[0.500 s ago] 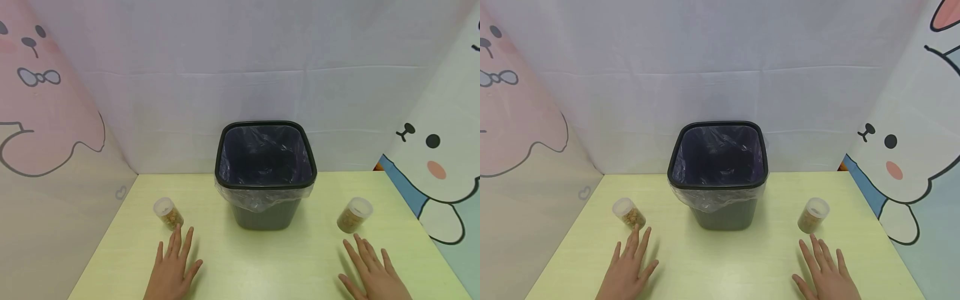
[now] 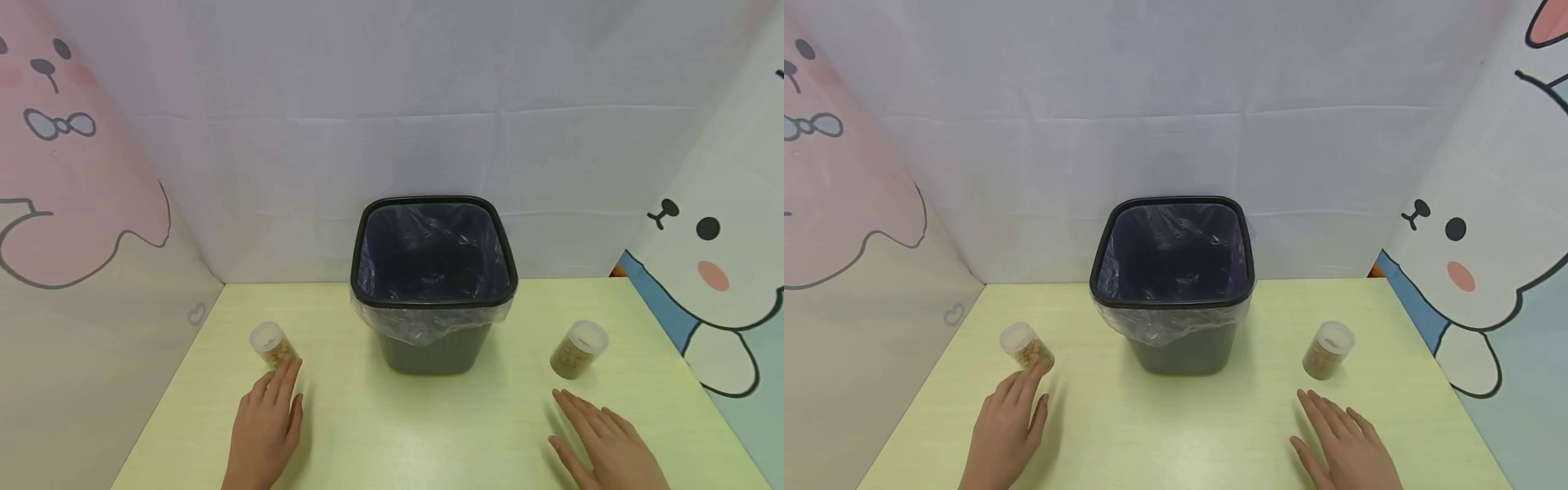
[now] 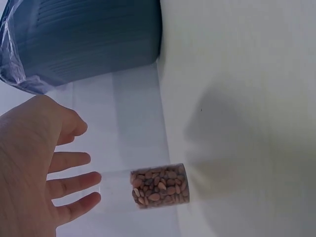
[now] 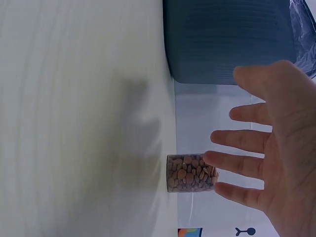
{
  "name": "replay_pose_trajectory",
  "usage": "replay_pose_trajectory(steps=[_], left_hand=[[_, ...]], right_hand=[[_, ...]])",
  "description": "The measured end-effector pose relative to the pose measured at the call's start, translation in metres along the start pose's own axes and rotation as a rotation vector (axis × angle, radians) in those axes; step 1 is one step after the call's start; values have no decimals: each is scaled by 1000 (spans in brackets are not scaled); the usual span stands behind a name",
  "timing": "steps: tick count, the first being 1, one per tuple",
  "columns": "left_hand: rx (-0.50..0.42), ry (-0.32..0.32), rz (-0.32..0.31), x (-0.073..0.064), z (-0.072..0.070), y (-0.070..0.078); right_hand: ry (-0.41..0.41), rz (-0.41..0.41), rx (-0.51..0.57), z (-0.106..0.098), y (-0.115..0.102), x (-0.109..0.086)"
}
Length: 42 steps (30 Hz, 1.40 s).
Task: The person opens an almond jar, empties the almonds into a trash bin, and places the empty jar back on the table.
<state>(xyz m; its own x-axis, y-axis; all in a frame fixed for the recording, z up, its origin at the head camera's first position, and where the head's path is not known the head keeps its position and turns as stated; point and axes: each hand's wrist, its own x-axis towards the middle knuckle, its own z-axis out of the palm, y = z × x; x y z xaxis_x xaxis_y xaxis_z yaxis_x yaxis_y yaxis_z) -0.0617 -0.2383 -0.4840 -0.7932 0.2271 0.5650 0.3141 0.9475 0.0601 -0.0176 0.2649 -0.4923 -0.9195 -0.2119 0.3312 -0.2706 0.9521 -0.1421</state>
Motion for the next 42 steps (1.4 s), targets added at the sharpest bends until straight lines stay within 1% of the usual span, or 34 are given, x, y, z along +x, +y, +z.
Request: replay_pose_trajectory(steps=[4, 7, 9, 12, 14, 20, 26, 33, 36, 42], left_hand=[[1, 43, 21, 7, 1, -6], [12, 61, 15, 13, 1, -11], [21, 68, -1, 17, 1, -13], [39, 63, -32, 24, 1, -16], [42, 55, -55, 28, 1, -19], [23, 47, -116, 36, 4, -26], [3, 41, -169, 43, 10, -29], [-56, -11, -233, 46, 17, -32], [-72, -7, -248, 48, 19, -33], [-80, 30, -246, 51, 23, -38]], right_hand=[[14, -13, 13, -1, -5, 3], [3, -8, 26, 0, -9, 5], [-22, 4, 28, 0, -11, 7], [-62, 11, 38, 1, -15, 10], [-67, -2, 40, 1, -17, 12], [-32, -94, 24, 5, -18, 14], [-15, -134, 47, 10, -19, 15], [8, -171, 59, 12, -22, 15], [14, -177, 66, 12, -23, 16], [11, -182, 67, 14, -24, 15]])
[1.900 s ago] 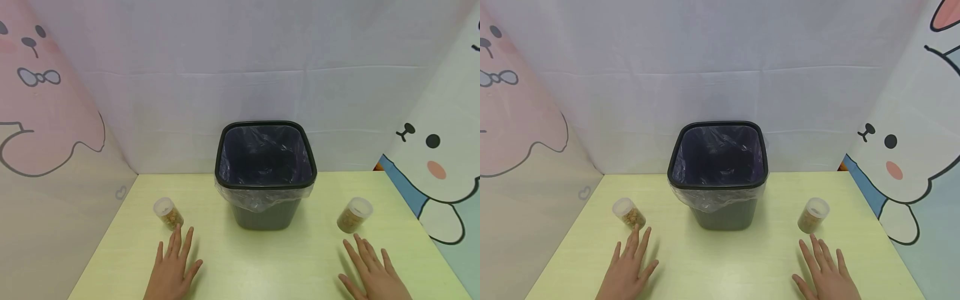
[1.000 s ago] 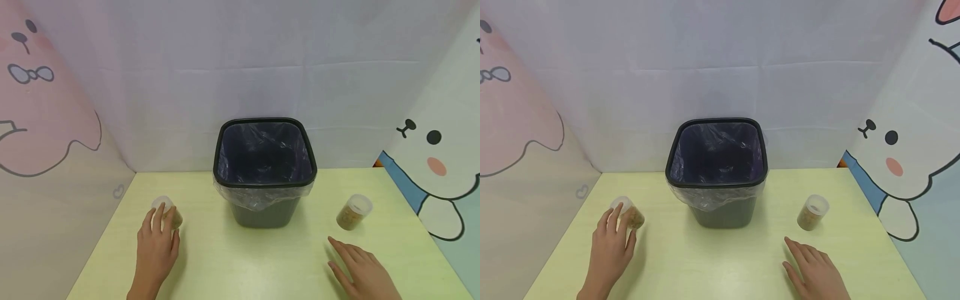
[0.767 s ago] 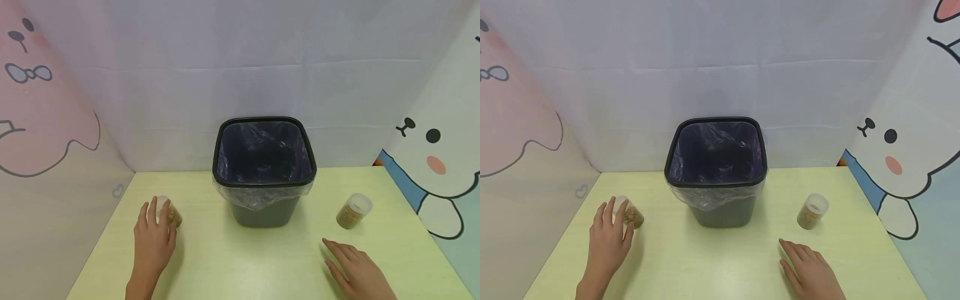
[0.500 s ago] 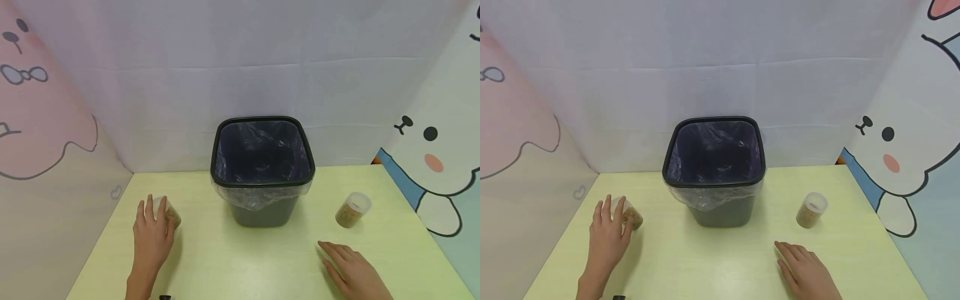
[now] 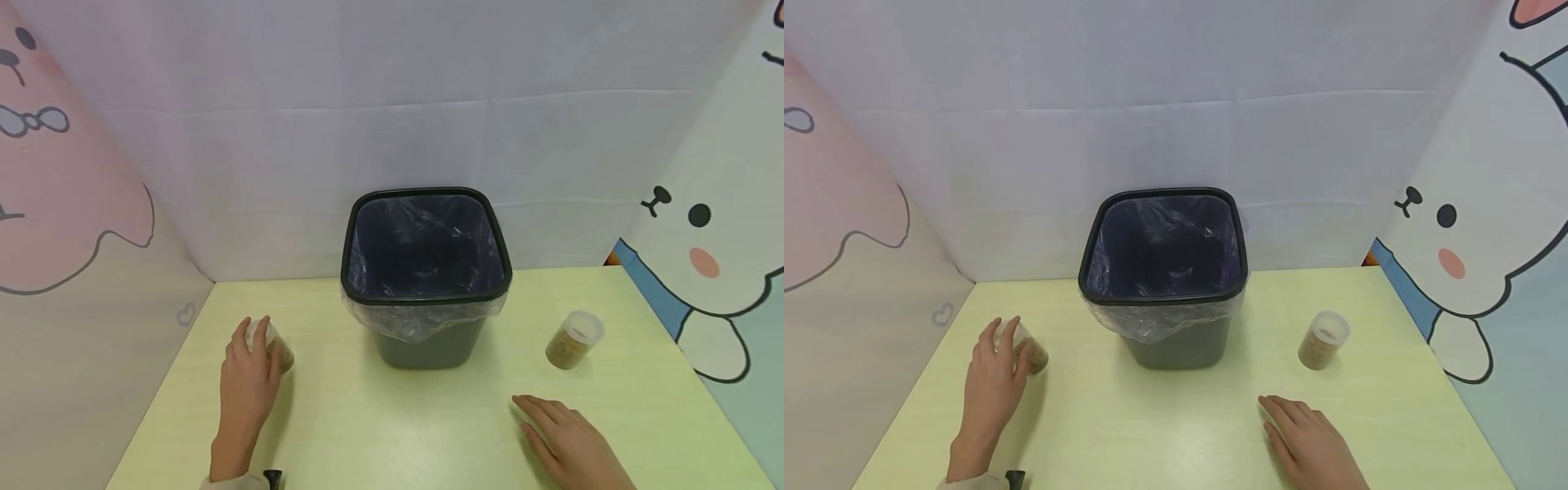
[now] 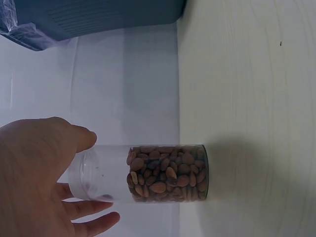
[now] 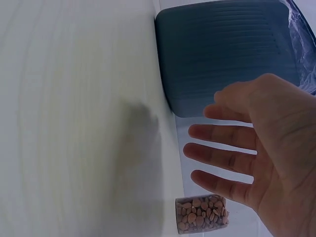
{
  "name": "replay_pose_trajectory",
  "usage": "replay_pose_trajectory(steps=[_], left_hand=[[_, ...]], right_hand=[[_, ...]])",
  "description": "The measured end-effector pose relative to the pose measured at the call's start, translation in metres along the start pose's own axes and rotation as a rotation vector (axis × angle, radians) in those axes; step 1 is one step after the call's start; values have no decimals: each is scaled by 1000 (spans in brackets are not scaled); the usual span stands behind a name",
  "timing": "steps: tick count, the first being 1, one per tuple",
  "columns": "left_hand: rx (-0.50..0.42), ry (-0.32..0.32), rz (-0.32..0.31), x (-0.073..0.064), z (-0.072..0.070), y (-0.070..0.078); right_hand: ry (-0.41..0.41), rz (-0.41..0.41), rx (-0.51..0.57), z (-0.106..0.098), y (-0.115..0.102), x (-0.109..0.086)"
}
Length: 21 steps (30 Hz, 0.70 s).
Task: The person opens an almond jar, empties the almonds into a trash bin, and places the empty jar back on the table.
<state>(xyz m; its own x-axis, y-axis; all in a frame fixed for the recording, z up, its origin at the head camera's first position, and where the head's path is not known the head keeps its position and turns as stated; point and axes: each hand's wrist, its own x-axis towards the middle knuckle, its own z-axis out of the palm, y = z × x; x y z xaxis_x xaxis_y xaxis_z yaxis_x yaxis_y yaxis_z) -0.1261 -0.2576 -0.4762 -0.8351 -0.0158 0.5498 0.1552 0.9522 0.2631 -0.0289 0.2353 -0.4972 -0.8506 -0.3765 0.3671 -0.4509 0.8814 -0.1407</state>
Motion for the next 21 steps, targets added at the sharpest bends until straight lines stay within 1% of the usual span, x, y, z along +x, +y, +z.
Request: replay_pose_trajectory(steps=[5, 10, 16, 21], left_hand=[[-46, 16, -17, 1, 0, -3], [-103, 27, -54, -1, -3, -5], [-149, 27, -76, -6, -7, -1], [-186, 18, -106, -10, -12, 4]], right_hand=[[3, -14, 5, 2, -1, -1], [18, -27, 8, 1, -2, -1], [11, -19, 5, -1, -4, -1], [-16, 5, 9, -3, -6, -1]])
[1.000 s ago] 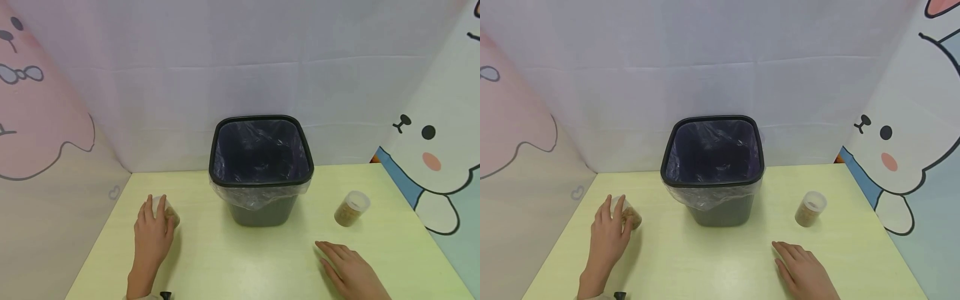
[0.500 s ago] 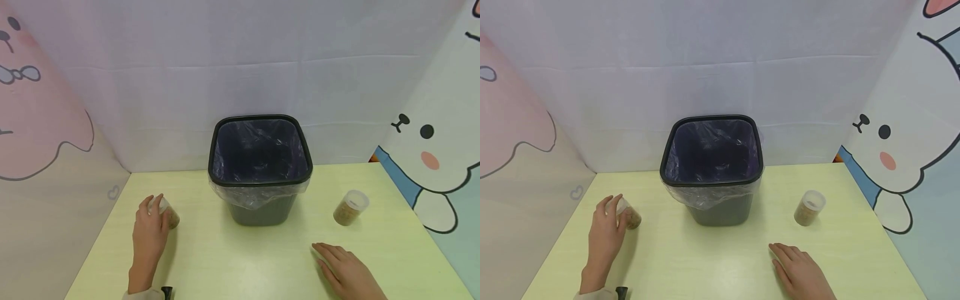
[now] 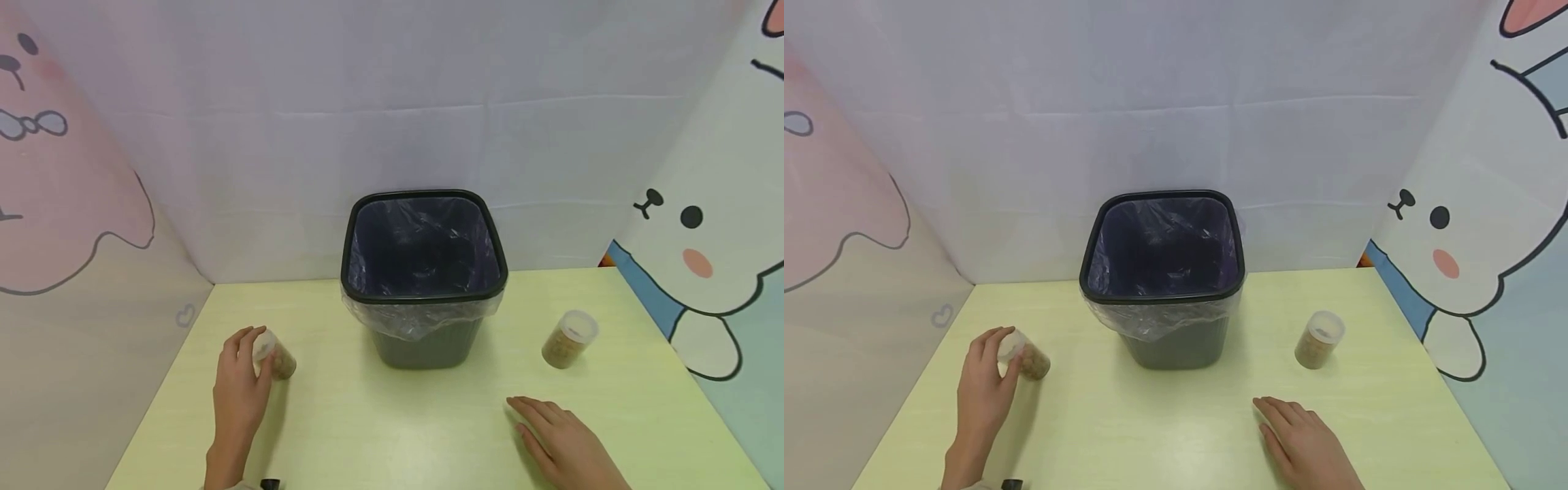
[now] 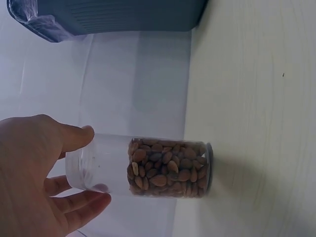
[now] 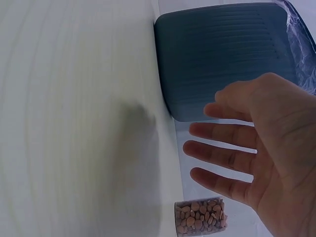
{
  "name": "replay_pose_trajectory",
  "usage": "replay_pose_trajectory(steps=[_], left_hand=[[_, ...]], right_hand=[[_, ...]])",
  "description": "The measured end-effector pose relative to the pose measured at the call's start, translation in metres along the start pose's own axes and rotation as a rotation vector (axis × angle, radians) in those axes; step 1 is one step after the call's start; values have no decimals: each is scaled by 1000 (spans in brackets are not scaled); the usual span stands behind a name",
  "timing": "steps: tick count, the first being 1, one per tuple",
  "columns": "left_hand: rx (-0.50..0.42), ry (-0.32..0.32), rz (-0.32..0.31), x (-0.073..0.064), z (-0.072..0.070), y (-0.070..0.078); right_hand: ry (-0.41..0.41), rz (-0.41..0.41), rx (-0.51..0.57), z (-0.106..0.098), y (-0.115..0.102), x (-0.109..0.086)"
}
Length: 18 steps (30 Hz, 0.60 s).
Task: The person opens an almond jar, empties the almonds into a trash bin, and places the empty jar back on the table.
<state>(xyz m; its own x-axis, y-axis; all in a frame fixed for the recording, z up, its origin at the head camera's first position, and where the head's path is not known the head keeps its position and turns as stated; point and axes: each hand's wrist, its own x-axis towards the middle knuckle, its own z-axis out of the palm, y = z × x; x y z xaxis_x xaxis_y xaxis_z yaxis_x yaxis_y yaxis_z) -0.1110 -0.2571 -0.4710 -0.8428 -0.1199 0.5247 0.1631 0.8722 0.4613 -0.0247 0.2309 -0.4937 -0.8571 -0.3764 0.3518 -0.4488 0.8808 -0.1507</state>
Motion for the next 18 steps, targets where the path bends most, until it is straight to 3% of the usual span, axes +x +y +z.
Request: replay_pose_trajectory(steps=[8, 12, 18], left_hand=[[-44, 29, -29, -6, -2, 14], [-58, 21, -33, -5, -5, 22], [-109, -60, -44, -5, -13, 35]], right_hand=[[-21, 44, 97, 2, -4, -1], [-40, 75, 229, 4, -8, 2], [-151, 61, 484, 7, -11, 8]])
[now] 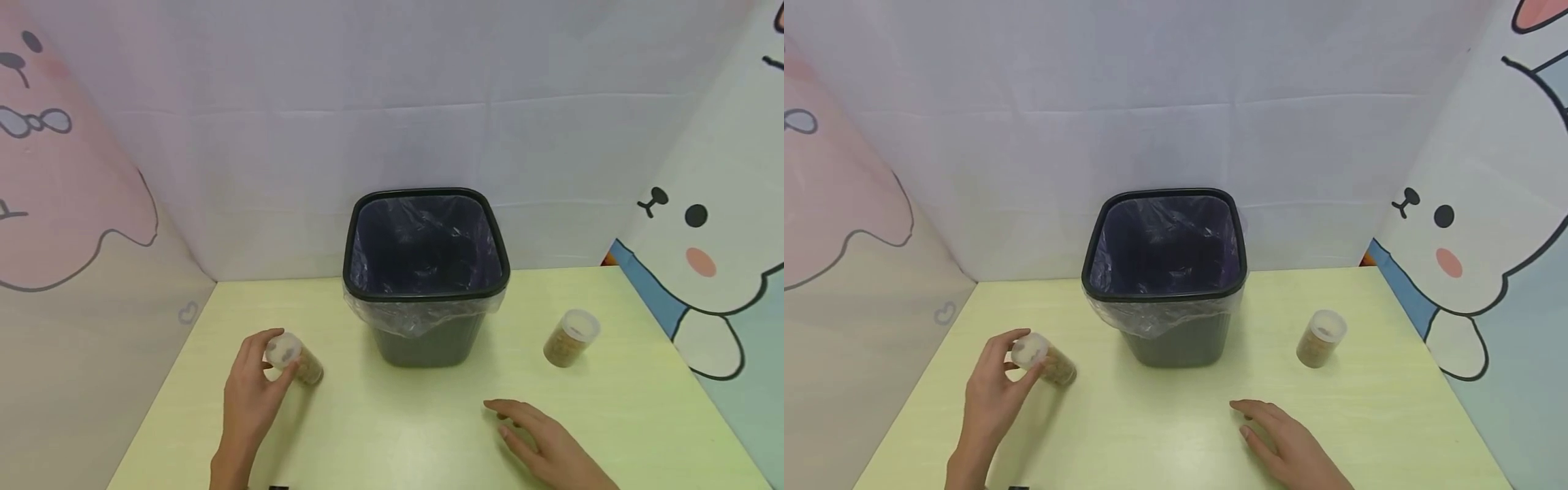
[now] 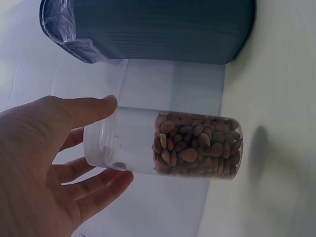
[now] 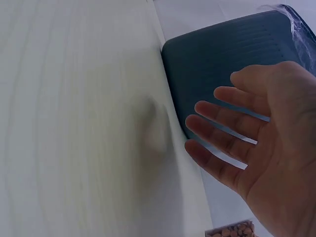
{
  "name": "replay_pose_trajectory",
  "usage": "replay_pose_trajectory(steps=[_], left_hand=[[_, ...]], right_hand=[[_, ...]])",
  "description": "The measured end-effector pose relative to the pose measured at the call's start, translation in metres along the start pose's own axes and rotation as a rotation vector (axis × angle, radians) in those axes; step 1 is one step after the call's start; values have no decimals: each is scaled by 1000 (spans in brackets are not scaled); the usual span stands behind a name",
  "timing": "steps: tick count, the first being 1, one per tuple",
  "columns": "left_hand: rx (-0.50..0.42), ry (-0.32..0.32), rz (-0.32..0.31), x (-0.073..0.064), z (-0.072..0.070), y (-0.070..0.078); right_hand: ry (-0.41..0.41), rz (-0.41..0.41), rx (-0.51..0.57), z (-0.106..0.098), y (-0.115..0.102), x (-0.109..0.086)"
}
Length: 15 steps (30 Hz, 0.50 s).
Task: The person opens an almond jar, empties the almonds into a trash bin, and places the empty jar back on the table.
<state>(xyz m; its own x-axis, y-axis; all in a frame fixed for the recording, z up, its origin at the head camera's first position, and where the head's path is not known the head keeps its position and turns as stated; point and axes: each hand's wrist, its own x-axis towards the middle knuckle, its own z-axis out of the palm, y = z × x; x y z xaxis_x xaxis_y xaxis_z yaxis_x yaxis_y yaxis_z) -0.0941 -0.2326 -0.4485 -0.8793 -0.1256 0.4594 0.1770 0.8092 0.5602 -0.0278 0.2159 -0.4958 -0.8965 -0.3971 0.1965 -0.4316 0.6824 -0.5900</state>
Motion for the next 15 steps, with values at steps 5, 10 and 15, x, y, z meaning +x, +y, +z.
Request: replay_pose_trajectory(steps=[5, 10, 15], left_hand=[[-57, -75, 32, -4, -4, 10], [-102, -129, 52, -9, -9, 22], [-158, -164, 81, -12, -11, 37]], right_hand=[[-64, -45, 126, 6, -1, 3], [-69, -45, 131, 13, -5, 4], [-81, -41, 109, 16, -9, 4]])
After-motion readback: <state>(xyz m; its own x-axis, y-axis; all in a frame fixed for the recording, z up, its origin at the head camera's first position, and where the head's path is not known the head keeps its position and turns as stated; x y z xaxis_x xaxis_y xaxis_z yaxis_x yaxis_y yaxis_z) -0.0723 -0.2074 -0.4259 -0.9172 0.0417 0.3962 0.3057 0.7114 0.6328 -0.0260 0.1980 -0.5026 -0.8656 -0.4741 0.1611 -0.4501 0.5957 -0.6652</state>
